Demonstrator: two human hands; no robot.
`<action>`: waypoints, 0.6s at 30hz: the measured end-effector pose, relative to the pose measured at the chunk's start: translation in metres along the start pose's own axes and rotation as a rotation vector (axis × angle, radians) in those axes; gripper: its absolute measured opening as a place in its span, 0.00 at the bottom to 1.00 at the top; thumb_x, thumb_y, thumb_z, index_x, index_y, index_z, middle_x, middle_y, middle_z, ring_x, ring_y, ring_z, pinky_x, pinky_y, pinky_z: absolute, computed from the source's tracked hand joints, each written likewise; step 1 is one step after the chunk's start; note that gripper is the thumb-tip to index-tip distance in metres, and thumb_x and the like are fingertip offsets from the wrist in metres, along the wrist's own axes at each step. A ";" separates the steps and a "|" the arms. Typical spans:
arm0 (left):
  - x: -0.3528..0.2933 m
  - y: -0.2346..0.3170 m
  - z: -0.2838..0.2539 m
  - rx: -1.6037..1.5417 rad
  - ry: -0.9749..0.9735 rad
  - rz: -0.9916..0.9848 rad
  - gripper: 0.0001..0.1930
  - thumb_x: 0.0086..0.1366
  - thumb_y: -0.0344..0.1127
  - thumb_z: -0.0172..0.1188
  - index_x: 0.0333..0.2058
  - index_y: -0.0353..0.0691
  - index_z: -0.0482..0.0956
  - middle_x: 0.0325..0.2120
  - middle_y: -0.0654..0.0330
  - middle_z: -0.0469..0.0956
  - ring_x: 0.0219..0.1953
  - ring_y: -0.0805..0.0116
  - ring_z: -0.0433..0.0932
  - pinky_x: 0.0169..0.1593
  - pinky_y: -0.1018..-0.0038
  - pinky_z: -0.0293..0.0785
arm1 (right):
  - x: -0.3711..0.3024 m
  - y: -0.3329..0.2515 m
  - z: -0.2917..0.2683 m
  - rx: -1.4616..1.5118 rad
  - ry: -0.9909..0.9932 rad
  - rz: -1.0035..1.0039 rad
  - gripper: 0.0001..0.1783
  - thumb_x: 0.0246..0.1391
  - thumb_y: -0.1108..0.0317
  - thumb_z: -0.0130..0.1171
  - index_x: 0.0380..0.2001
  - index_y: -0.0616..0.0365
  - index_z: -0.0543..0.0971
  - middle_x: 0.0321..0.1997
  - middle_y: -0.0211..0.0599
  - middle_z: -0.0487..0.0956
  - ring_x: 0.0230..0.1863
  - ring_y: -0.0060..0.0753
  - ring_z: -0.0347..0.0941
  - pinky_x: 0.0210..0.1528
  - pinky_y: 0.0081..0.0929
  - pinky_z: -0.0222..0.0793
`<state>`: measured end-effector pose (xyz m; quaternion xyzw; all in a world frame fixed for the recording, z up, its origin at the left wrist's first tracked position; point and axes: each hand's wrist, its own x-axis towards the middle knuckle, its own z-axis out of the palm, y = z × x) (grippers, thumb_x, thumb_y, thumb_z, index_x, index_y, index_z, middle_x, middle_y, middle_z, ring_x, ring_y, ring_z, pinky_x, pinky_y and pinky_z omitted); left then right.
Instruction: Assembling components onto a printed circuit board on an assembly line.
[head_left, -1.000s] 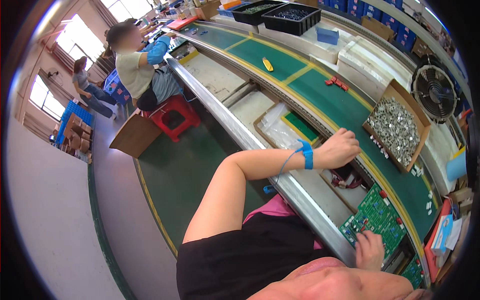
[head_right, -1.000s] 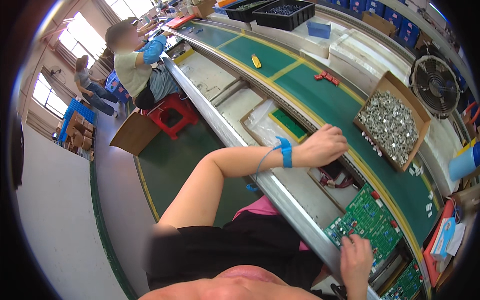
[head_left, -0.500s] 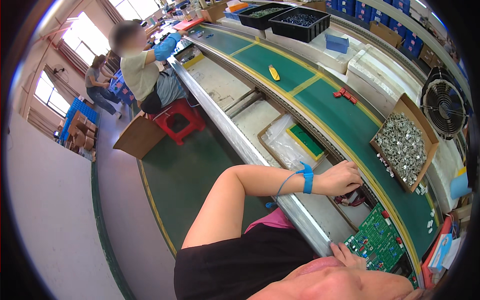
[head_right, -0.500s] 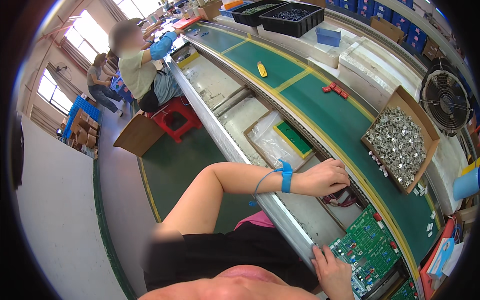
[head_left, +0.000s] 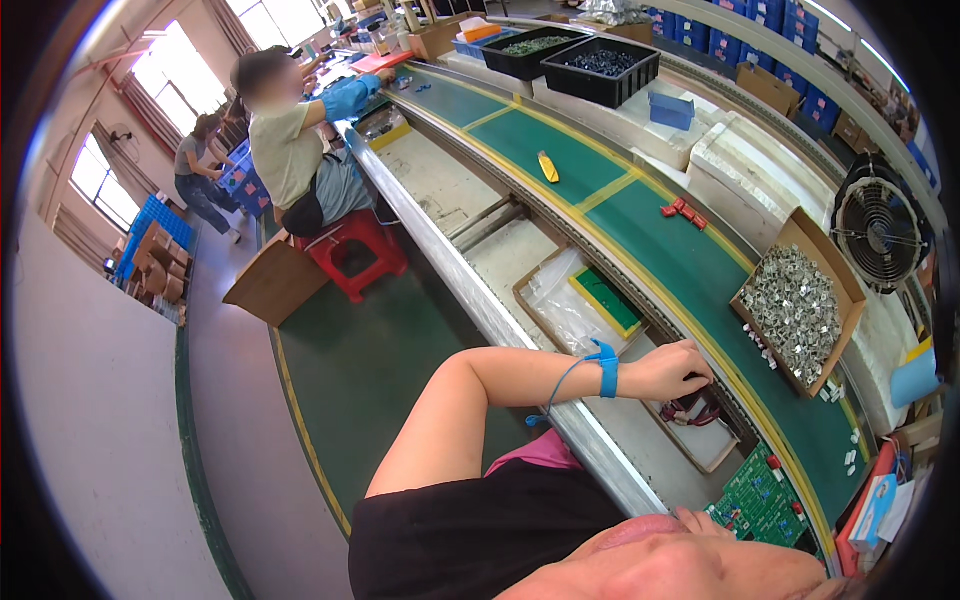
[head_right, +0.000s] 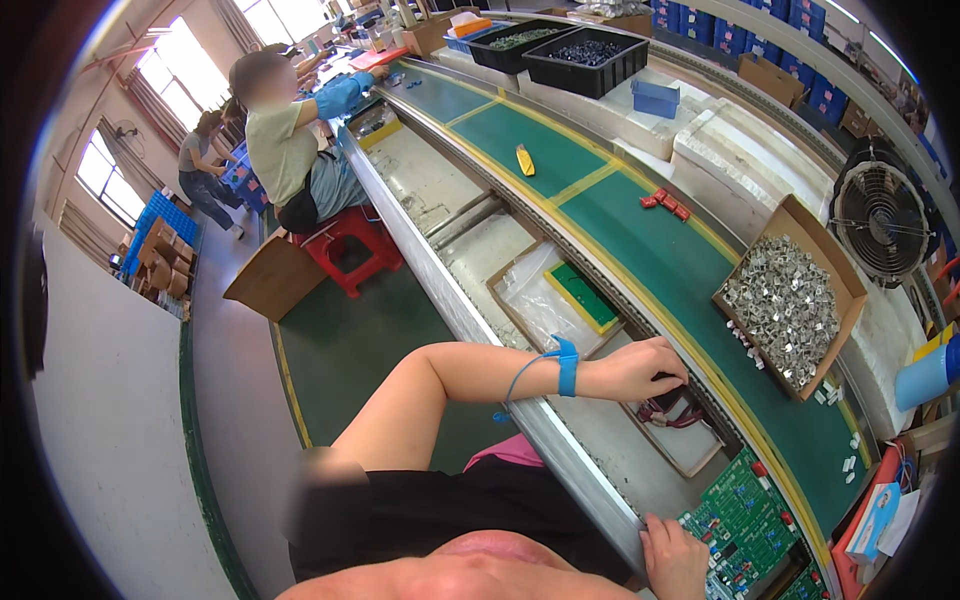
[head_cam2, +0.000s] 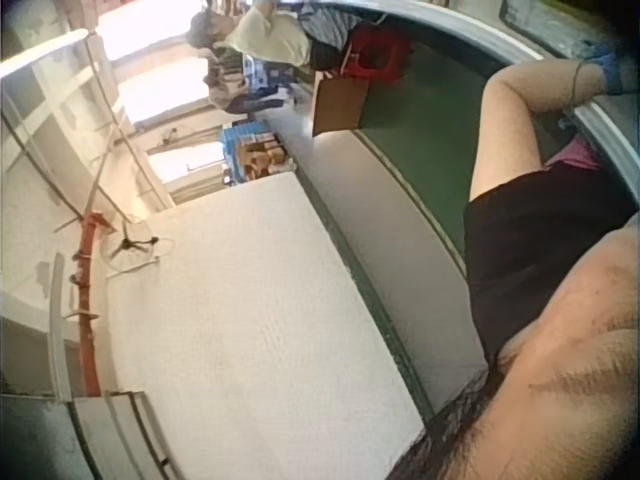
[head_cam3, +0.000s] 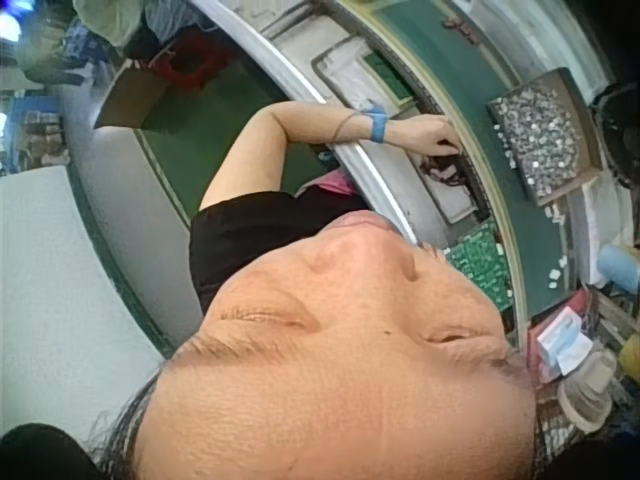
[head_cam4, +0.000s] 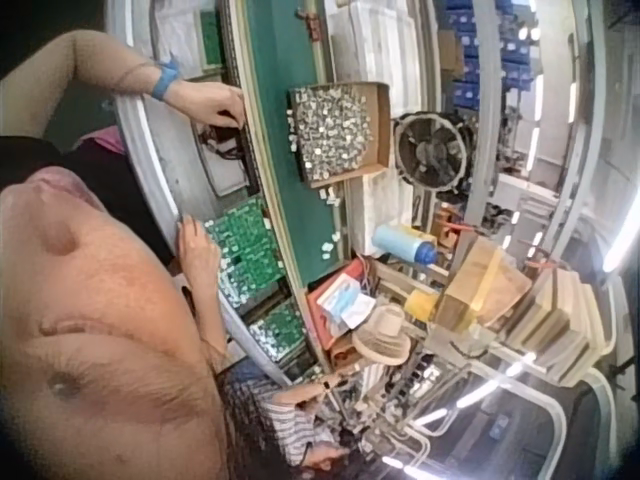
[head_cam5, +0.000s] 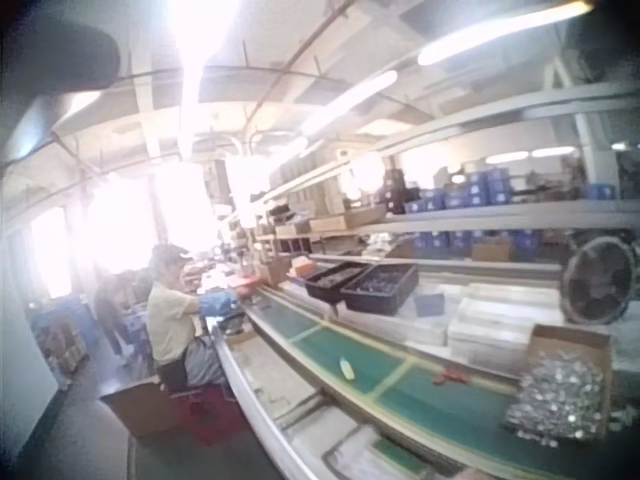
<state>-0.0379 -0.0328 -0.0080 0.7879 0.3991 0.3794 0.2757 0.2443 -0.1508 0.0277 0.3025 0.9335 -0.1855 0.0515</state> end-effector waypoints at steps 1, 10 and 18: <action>0.001 0.000 0.000 -0.013 -0.012 -0.025 0.08 0.57 0.32 0.58 0.34 0.37 0.80 0.34 0.58 0.79 0.44 0.59 0.72 0.48 0.68 0.70 | -0.003 0.004 0.010 -0.024 0.059 0.000 0.22 0.55 0.58 0.48 0.51 0.53 0.70 0.46 0.42 0.72 0.32 0.44 0.77 0.31 0.37 0.72; 0.004 0.005 -0.005 -0.041 -0.041 -0.106 0.08 0.58 0.33 0.58 0.35 0.37 0.80 0.34 0.56 0.79 0.44 0.59 0.72 0.48 0.68 0.71 | -0.022 0.006 0.048 -0.200 0.484 -0.022 0.12 0.59 0.61 0.50 0.42 0.54 0.75 0.28 0.42 0.75 0.24 0.45 0.75 0.24 0.36 0.71; 0.000 0.000 -0.002 -0.038 -0.005 -0.147 0.09 0.58 0.34 0.58 0.35 0.37 0.81 0.35 0.55 0.78 0.45 0.59 0.73 0.48 0.68 0.71 | -0.040 -0.008 0.013 -0.149 0.125 0.249 0.12 0.59 0.60 0.50 0.40 0.55 0.75 0.28 0.40 0.75 0.22 0.45 0.74 0.22 0.37 0.71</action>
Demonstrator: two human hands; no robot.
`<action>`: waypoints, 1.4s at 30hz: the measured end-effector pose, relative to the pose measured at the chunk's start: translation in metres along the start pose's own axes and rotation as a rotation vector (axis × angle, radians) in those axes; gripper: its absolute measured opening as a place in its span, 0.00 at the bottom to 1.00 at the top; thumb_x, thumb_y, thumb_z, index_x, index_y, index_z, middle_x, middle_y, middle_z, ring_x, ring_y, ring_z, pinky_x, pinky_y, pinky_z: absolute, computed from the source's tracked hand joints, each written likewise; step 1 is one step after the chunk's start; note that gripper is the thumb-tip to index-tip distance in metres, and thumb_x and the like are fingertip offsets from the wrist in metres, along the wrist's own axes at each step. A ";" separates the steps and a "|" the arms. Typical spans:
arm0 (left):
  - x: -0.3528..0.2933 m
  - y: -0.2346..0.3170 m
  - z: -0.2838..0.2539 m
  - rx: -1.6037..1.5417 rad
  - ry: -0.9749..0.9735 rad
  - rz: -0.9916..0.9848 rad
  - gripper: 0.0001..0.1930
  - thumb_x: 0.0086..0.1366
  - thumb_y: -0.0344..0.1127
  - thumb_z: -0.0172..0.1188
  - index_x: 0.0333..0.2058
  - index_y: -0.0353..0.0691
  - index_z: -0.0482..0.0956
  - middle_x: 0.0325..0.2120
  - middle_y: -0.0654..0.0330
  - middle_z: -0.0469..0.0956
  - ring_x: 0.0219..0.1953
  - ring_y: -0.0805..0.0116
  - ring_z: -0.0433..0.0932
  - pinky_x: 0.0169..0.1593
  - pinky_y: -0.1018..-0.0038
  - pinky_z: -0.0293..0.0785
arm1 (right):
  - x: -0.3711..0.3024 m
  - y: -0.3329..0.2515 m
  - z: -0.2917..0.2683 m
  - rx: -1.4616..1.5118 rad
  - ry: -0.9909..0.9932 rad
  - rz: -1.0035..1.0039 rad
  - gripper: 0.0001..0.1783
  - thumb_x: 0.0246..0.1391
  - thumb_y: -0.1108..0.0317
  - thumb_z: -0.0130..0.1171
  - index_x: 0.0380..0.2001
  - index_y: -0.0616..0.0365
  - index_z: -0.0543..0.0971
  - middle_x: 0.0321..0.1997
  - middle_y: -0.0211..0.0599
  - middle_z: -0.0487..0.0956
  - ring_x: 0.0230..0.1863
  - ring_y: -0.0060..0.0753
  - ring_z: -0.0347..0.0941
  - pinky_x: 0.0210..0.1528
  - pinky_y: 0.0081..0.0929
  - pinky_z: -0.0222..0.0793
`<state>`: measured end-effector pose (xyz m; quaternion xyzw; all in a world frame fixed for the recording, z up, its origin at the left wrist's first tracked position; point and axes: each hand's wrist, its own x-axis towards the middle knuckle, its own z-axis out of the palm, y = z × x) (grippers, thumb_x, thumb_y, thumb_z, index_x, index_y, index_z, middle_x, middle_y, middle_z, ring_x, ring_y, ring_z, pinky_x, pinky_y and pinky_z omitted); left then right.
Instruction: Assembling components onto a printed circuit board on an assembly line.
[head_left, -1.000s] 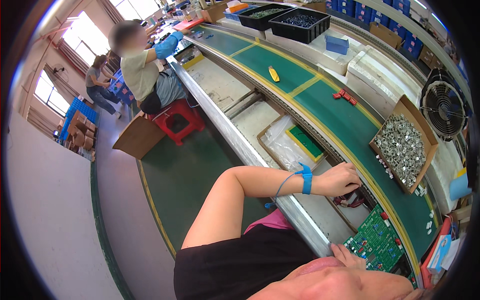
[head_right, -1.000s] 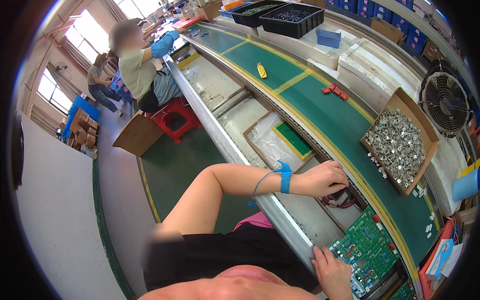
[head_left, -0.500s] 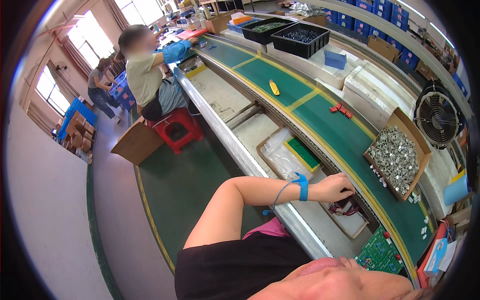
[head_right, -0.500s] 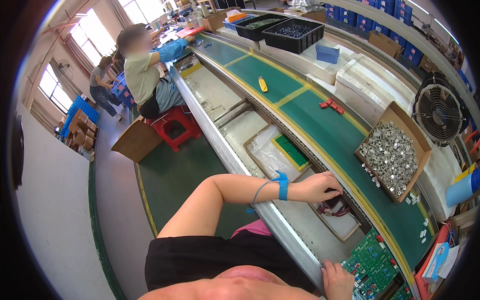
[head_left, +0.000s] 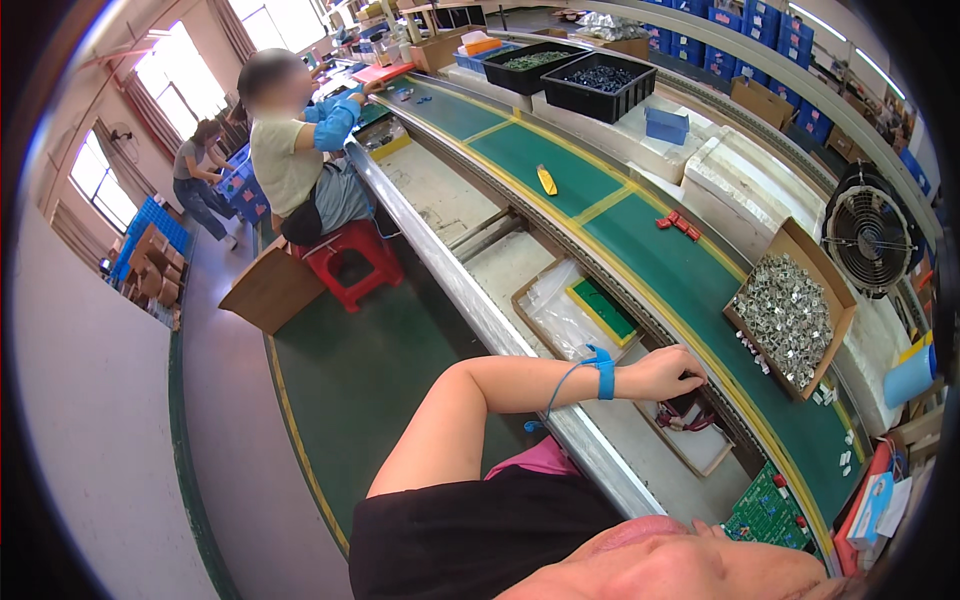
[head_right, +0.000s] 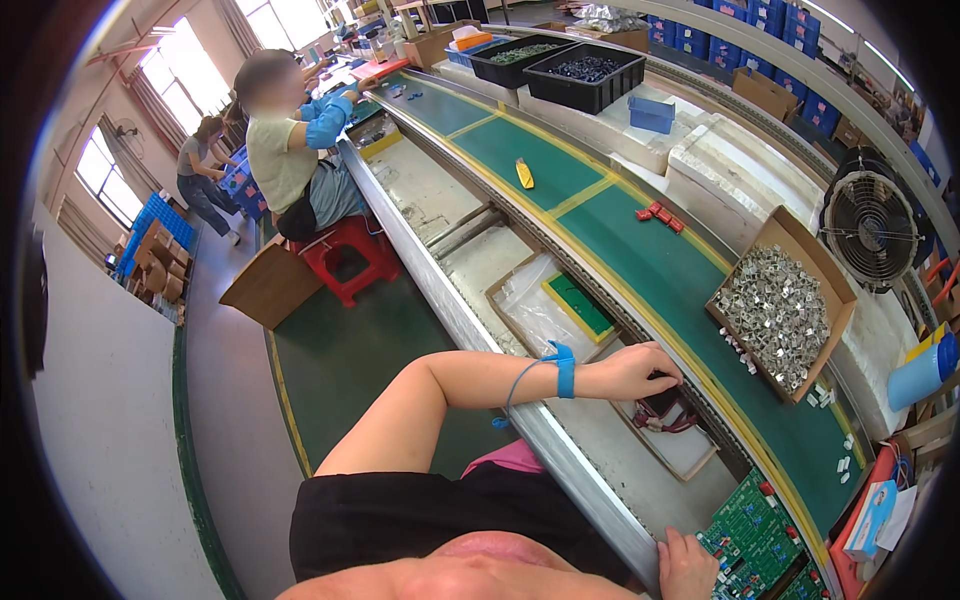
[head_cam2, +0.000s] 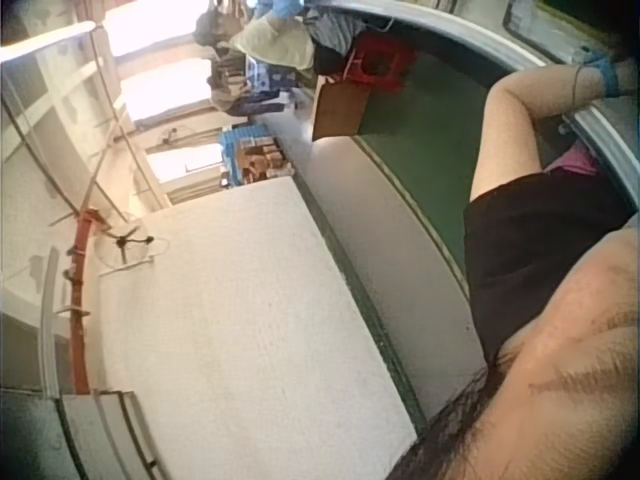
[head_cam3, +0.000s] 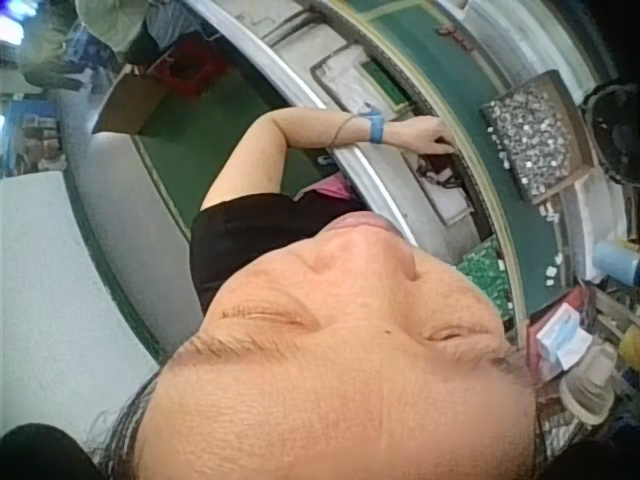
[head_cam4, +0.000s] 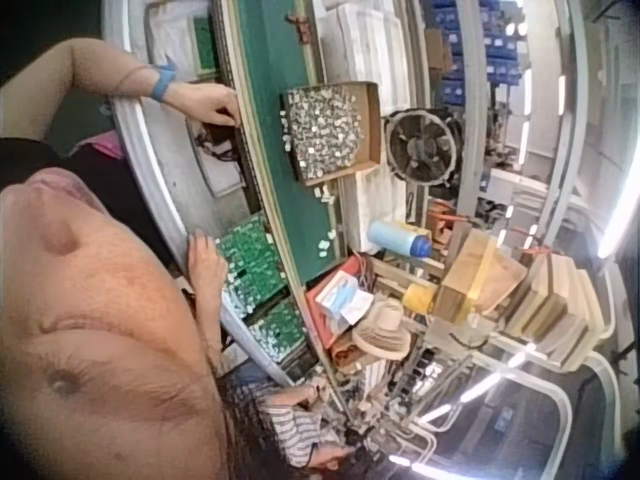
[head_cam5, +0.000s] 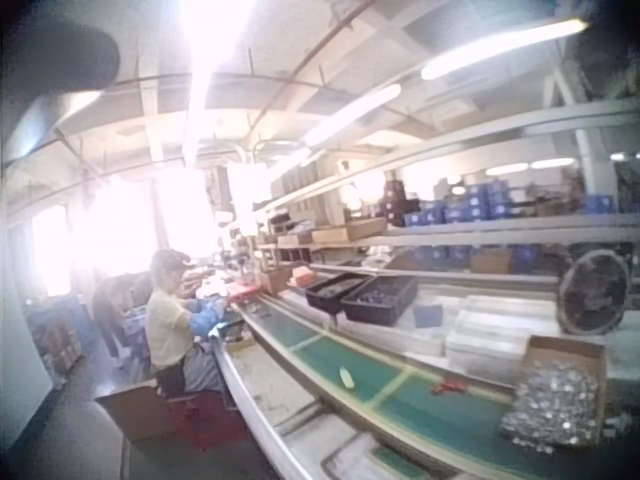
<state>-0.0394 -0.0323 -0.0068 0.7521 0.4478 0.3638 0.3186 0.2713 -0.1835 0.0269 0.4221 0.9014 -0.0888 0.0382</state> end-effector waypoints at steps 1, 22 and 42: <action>-0.002 0.001 0.000 0.000 0.000 -0.003 0.09 0.58 0.34 0.58 0.35 0.37 0.81 0.35 0.55 0.78 0.45 0.59 0.73 0.48 0.68 0.71 | -0.003 0.001 0.001 0.002 -0.002 -0.001 0.12 0.59 0.60 0.50 0.40 0.55 0.75 0.28 0.40 0.75 0.22 0.45 0.74 0.22 0.37 0.71; 0.009 -0.014 0.001 -0.161 -0.001 -0.115 0.09 0.61 0.32 0.58 0.39 0.36 0.81 0.28 0.59 0.78 0.28 0.76 0.72 0.35 0.79 0.70 | -0.032 0.003 -0.018 0.094 0.084 0.288 0.08 0.50 0.63 0.56 0.30 0.55 0.72 0.23 0.36 0.73 0.27 0.40 0.77 0.26 0.34 0.71; 0.008 -0.001 -0.002 -0.180 -0.024 -0.176 0.10 0.61 0.33 0.58 0.38 0.35 0.80 0.27 0.59 0.81 0.24 0.77 0.71 0.30 0.78 0.69 | -0.068 0.023 0.000 -0.039 0.140 0.574 0.11 0.50 0.68 0.57 0.38 0.56 0.76 0.26 0.39 0.77 0.28 0.42 0.75 0.28 0.35 0.70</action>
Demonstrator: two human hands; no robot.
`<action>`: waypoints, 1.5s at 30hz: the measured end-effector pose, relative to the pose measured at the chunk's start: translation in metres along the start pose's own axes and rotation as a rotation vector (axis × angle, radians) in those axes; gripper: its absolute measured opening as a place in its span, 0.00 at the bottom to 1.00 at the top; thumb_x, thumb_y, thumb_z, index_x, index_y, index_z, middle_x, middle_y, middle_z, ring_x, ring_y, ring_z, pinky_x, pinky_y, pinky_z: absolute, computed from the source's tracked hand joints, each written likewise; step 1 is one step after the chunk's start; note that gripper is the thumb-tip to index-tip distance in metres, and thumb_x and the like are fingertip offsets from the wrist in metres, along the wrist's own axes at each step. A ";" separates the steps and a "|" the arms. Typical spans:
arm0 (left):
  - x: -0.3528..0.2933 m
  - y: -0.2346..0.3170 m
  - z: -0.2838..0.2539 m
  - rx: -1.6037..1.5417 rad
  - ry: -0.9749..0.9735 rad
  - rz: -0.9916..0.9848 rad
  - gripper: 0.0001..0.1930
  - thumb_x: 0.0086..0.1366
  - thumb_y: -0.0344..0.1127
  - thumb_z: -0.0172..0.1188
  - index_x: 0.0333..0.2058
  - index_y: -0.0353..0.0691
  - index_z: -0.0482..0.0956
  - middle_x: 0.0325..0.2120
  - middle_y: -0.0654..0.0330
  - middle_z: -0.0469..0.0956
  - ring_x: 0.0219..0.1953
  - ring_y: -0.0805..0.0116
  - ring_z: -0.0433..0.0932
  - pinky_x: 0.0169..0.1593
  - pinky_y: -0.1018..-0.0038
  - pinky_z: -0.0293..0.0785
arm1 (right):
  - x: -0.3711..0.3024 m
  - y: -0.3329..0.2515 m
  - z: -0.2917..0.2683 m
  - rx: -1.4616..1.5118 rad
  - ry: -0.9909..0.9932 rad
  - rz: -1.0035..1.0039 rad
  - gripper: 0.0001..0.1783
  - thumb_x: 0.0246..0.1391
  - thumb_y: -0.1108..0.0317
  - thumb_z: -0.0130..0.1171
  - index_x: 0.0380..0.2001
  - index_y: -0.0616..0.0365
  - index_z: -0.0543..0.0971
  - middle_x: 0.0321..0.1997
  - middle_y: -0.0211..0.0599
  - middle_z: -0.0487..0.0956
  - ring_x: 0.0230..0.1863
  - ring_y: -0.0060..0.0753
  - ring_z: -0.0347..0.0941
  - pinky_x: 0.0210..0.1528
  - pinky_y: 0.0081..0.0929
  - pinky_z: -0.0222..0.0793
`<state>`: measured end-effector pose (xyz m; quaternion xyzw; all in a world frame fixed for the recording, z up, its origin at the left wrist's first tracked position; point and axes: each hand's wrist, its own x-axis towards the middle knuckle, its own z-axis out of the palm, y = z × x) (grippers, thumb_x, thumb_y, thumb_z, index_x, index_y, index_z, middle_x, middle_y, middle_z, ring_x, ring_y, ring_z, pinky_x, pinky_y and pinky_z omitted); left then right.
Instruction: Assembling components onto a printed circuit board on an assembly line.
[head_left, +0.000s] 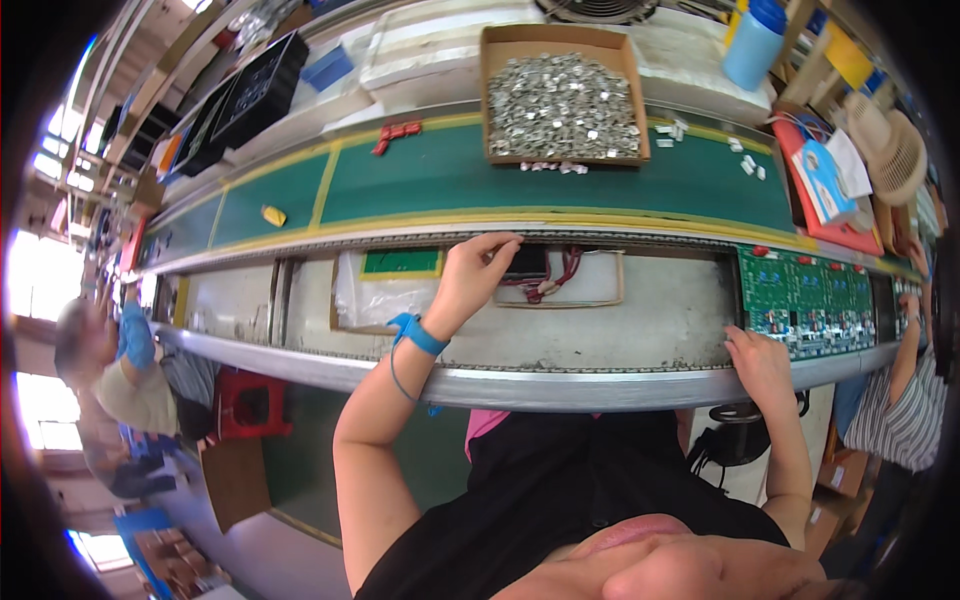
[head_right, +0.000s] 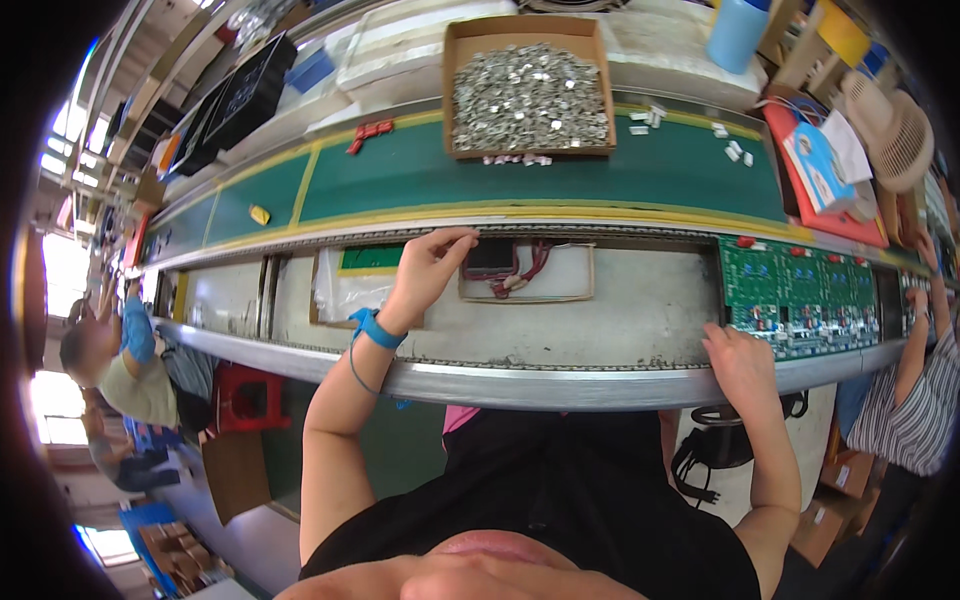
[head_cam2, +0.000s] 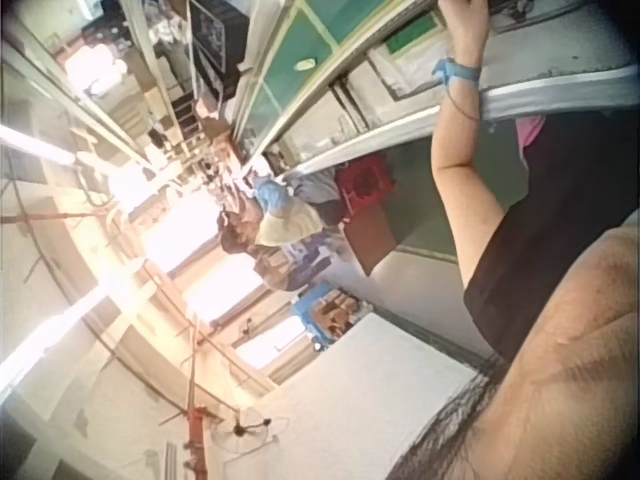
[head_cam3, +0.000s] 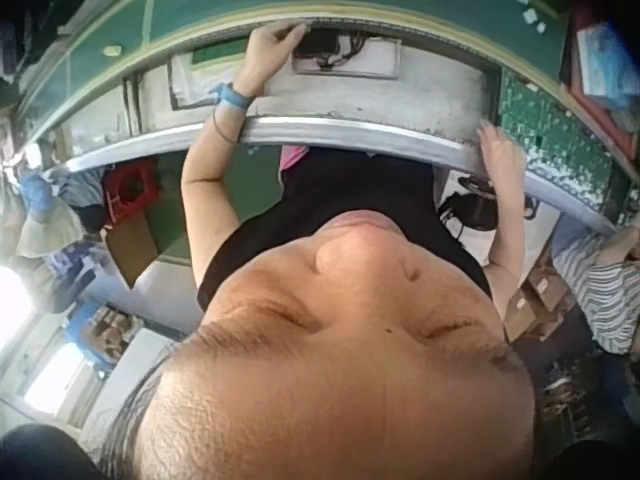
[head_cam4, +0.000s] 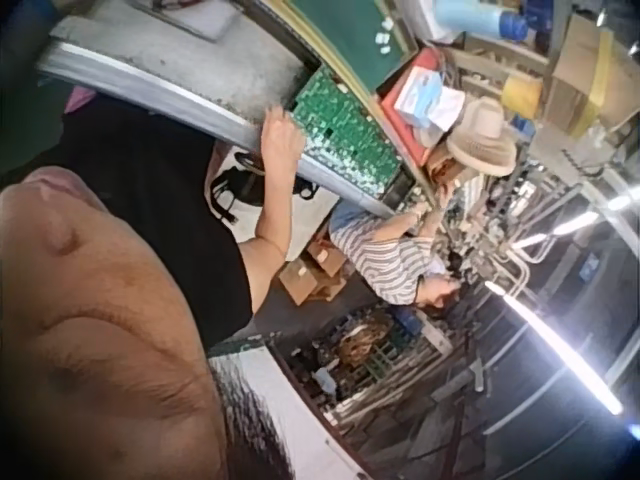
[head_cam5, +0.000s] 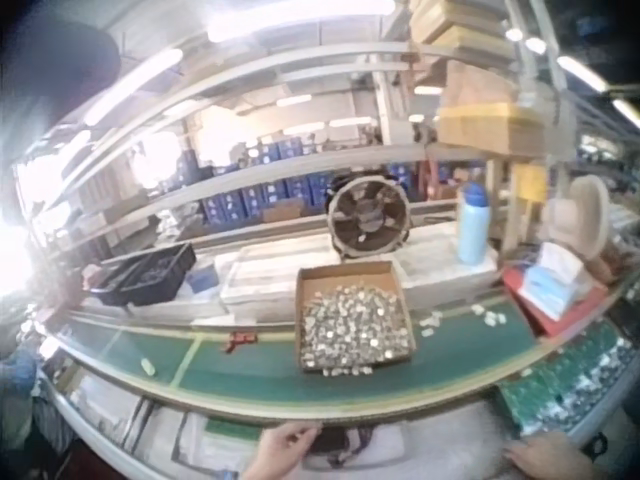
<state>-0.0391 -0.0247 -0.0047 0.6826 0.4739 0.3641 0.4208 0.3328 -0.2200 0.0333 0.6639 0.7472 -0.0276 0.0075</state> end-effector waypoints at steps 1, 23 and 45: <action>0.000 0.000 0.000 -0.004 -0.004 0.000 0.10 0.61 0.33 0.57 0.38 0.34 0.80 0.26 0.58 0.80 0.24 0.77 0.71 0.29 0.78 0.68 | -0.001 0.003 0.001 -0.006 0.014 0.043 0.11 0.50 0.68 0.57 0.38 0.56 0.76 0.26 0.40 0.77 0.28 0.43 0.75 0.28 0.36 0.70; -0.004 0.005 -0.008 0.051 -0.042 -0.022 0.11 0.62 0.33 0.57 0.40 0.35 0.80 0.28 0.62 0.81 0.26 0.80 0.71 0.31 0.81 0.69 | 0.033 -0.014 0.001 0.007 0.161 -0.106 0.11 0.49 0.69 0.58 0.37 0.57 0.76 0.25 0.36 0.75 0.29 0.39 0.74 0.29 0.34 0.71; -0.001 -0.006 -0.003 0.030 -0.021 0.086 0.10 0.60 0.32 0.57 0.38 0.32 0.79 0.31 0.53 0.81 0.32 0.67 0.80 0.38 0.73 0.75 | 0.089 -0.062 0.020 0.417 0.146 -0.503 0.07 0.44 0.76 0.61 0.30 0.59 0.79 0.22 0.39 0.75 0.24 0.40 0.72 0.25 0.35 0.68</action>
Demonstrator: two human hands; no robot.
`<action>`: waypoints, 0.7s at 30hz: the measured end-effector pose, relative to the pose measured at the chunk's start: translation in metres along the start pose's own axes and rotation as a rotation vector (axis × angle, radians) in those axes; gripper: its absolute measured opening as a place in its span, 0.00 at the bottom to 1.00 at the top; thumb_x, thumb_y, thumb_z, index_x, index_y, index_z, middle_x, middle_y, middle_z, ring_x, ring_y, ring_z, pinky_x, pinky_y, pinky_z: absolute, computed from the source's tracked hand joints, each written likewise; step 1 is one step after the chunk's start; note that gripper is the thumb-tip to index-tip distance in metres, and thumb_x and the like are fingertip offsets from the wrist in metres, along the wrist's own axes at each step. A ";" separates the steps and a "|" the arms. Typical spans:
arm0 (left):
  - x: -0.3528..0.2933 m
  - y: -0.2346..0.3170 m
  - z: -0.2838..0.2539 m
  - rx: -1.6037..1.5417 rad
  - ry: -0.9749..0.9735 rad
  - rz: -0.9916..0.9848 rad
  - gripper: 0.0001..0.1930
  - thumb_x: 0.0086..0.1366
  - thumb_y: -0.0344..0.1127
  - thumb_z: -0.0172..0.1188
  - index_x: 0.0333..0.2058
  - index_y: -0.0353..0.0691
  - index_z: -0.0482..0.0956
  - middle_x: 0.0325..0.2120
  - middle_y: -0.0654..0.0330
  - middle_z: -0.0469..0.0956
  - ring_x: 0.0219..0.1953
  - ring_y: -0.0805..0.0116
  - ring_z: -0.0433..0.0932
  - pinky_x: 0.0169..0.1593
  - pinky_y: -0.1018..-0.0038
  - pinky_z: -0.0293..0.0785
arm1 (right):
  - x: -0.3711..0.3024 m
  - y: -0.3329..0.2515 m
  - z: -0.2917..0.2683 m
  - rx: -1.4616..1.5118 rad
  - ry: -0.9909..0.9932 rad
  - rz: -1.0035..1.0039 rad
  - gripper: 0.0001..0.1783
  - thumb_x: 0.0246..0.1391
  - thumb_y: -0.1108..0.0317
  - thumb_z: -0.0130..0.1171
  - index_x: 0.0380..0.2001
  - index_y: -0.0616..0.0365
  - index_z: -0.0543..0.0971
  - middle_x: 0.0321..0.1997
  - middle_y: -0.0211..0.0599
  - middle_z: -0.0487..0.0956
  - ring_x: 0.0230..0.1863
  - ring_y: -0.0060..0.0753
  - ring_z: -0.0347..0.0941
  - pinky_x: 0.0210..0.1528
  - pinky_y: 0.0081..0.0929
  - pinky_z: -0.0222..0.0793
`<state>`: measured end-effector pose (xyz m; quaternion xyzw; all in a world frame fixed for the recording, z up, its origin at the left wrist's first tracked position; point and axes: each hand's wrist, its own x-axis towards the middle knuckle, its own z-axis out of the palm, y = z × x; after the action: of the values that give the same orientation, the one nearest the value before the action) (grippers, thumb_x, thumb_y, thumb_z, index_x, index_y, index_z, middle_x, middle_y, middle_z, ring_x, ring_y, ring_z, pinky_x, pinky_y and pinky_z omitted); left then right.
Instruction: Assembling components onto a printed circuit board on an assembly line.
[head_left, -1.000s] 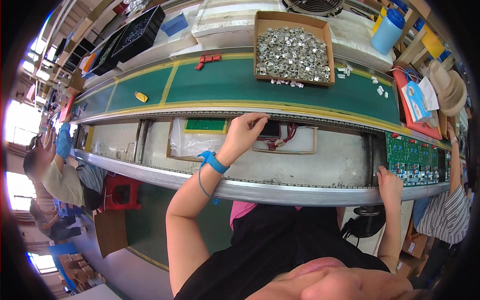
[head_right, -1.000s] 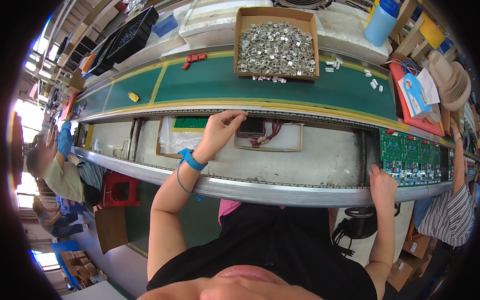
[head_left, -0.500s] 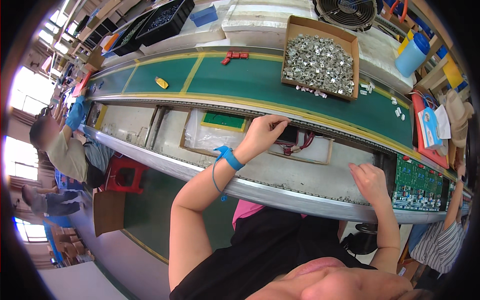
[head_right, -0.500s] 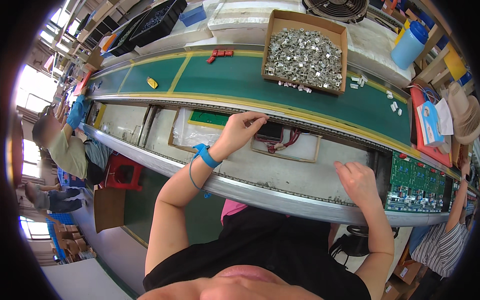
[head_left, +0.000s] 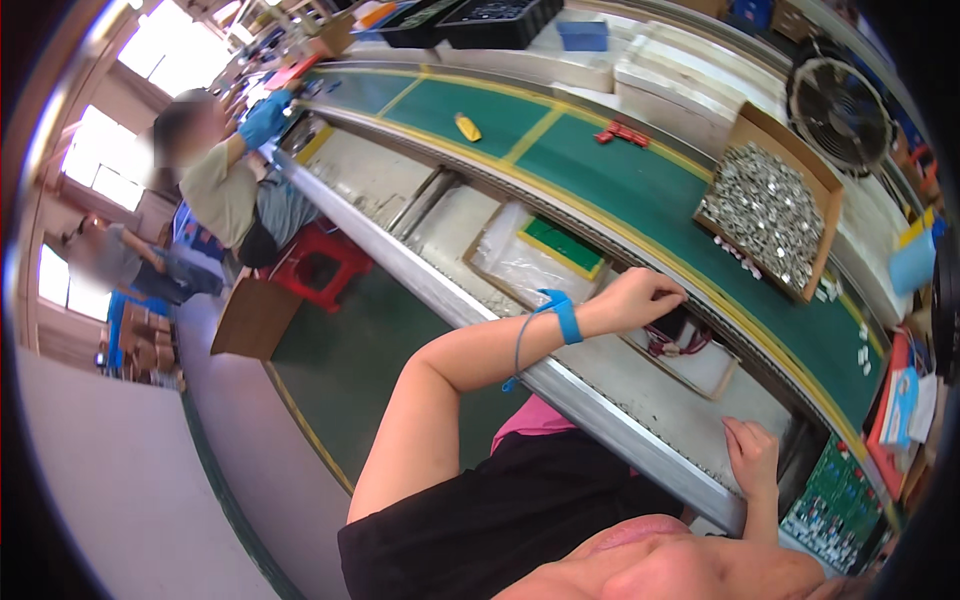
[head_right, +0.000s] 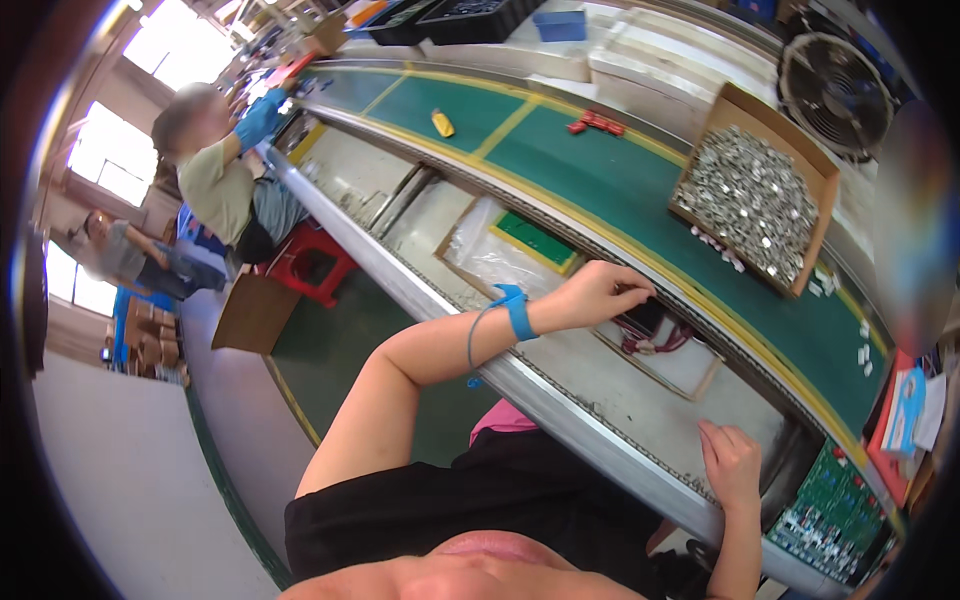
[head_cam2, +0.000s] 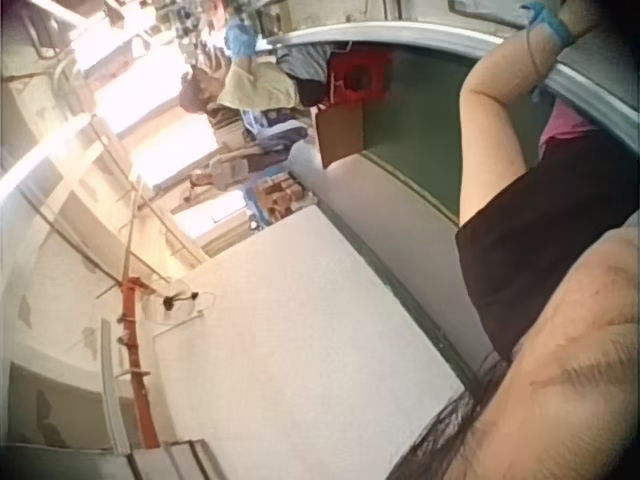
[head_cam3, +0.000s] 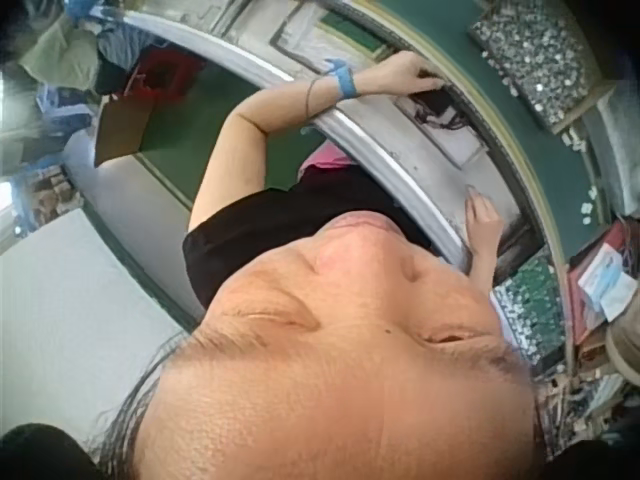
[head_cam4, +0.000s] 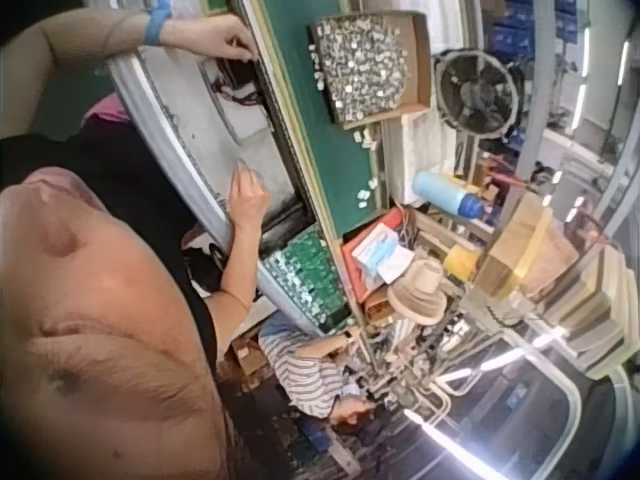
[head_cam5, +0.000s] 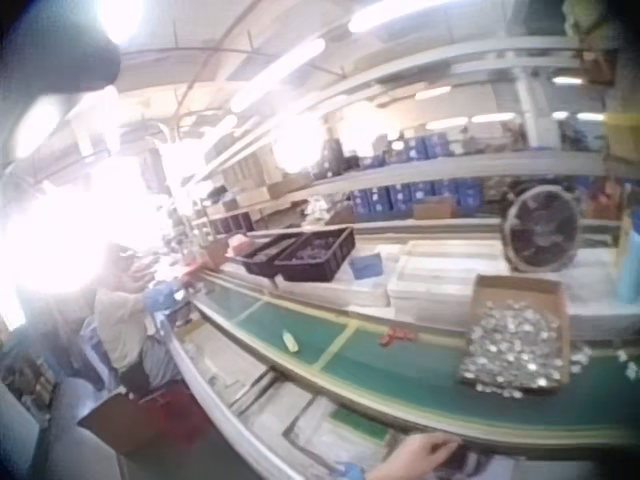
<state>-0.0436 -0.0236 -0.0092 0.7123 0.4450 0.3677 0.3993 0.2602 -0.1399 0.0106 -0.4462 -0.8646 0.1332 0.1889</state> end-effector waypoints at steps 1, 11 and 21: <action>0.000 0.001 -0.001 0.008 0.019 -0.005 0.10 0.60 0.32 0.57 0.38 0.32 0.79 0.31 0.53 0.81 0.32 0.67 0.80 0.38 0.73 0.75 | -0.001 0.000 0.001 0.004 -0.003 -0.020 0.07 0.44 0.76 0.61 0.30 0.59 0.79 0.22 0.39 0.75 0.24 0.40 0.72 0.25 0.35 0.68; 0.000 0.008 -0.008 0.002 -0.042 -0.007 0.10 0.60 0.31 0.57 0.39 0.33 0.79 0.31 0.52 0.81 0.32 0.67 0.80 0.38 0.74 0.75 | 0.007 0.001 0.004 0.021 -0.016 0.026 0.07 0.44 0.75 0.61 0.30 0.58 0.79 0.21 0.39 0.75 0.24 0.41 0.73 0.25 0.34 0.68; 0.003 0.005 -0.004 0.032 -0.037 0.064 0.10 0.58 0.31 0.58 0.37 0.34 0.80 0.30 0.51 0.81 0.31 0.62 0.81 0.38 0.73 0.76 | 0.000 0.001 0.004 0.045 0.019 0.018 0.05 0.45 0.76 0.60 0.30 0.60 0.79 0.20 0.42 0.73 0.22 0.44 0.71 0.25 0.37 0.65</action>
<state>-0.0446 -0.0214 -0.0029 0.7392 0.4201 0.3598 0.3842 0.2590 -0.1398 0.0065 -0.4511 -0.8554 0.1501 0.2058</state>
